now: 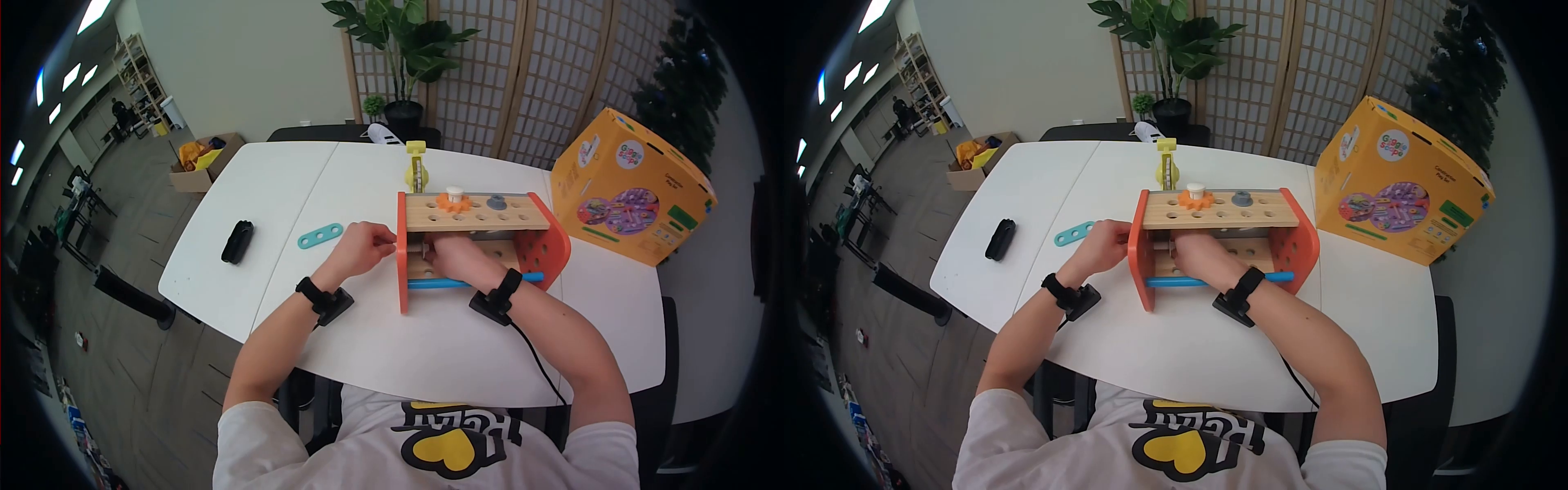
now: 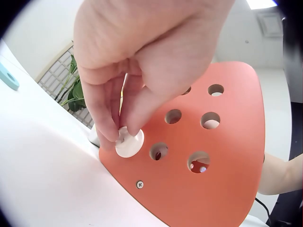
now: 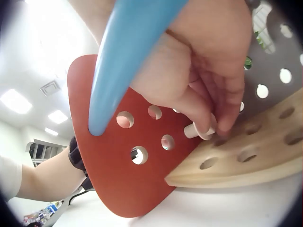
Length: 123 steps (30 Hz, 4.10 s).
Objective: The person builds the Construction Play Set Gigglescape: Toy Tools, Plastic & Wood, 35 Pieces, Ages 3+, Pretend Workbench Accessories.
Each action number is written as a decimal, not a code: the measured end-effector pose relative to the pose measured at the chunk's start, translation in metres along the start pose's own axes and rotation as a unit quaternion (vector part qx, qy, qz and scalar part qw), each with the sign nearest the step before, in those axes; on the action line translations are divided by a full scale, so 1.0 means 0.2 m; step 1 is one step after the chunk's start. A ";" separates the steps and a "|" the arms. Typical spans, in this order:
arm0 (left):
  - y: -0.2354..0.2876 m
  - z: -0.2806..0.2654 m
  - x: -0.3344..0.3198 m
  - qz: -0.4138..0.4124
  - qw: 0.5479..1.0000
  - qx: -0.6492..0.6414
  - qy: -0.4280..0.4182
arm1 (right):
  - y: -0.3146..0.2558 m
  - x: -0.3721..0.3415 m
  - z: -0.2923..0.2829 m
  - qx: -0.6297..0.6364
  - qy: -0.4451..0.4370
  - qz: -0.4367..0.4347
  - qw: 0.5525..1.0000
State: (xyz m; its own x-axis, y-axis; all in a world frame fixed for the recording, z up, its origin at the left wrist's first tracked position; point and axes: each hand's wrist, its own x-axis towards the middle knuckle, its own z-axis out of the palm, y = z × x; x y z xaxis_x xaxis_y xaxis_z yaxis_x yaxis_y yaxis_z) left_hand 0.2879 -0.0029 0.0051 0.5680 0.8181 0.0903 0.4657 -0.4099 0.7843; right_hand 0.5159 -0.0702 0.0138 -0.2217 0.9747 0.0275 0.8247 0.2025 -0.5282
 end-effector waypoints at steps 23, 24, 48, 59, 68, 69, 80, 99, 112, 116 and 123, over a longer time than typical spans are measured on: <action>0.09 -0.01 -0.02 -0.046 0.999 0.024 0.005 | -0.06 0.01 -0.04 0.018 0.011 0.008 1.000; 0.09 -0.01 -0.02 -0.045 0.999 0.024 0.004 | -0.05 0.02 -0.03 0.014 0.015 0.001 1.000; 0.15 -0.02 -0.05 -0.059 0.998 0.022 -0.008 | 0.01 0.03 -0.02 0.037 -0.008 0.008 0.999; 0.13 -0.01 -0.05 -0.051 0.999 0.016 -0.005 | 0.01 0.04 -0.03 -0.003 -0.030 0.011 0.999; 0.15 -0.01 -0.05 -0.047 0.999 0.024 -0.006 | -0.03 0.02 -0.05 0.019 -0.049 0.026 0.998; 0.15 -0.01 -0.05 -0.046 0.999 0.022 -0.006 | -0.03 0.02 -0.06 0.012 -0.054 0.025 0.998; 0.12 0.00 -0.05 -0.039 0.999 0.022 -0.007 | -0.03 0.01 -0.05 0.007 -0.027 0.014 0.999; 0.13 0.00 -0.07 -0.053 0.998 -0.009 -0.020 | -0.01 -0.01 -0.05 0.022 -0.030 -0.009 0.999; 0.16 0.00 -0.07 -0.047 0.999 0.000 -0.023 | -0.01 -0.02 -0.04 0.037 -0.014 -0.007 0.999; 0.14 0.00 -0.06 -0.045 0.999 -0.001 -0.024 | 0.00 0.00 -0.04 0.003 -0.055 0.002 0.998; 0.17 0.00 -0.07 -0.050 0.998 0.003 -0.027 | -0.06 -0.01 -0.07 -0.024 -0.065 0.026 0.997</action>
State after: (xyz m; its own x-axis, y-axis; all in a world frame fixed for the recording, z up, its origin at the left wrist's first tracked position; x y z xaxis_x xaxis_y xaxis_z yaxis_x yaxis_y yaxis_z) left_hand 0.2948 -0.0275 0.0304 0.5536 0.8325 -0.0211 0.5254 -0.3295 0.7845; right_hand 0.5143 -0.0725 0.0324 -0.2408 0.9642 -0.1108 0.8599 0.1590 -0.4850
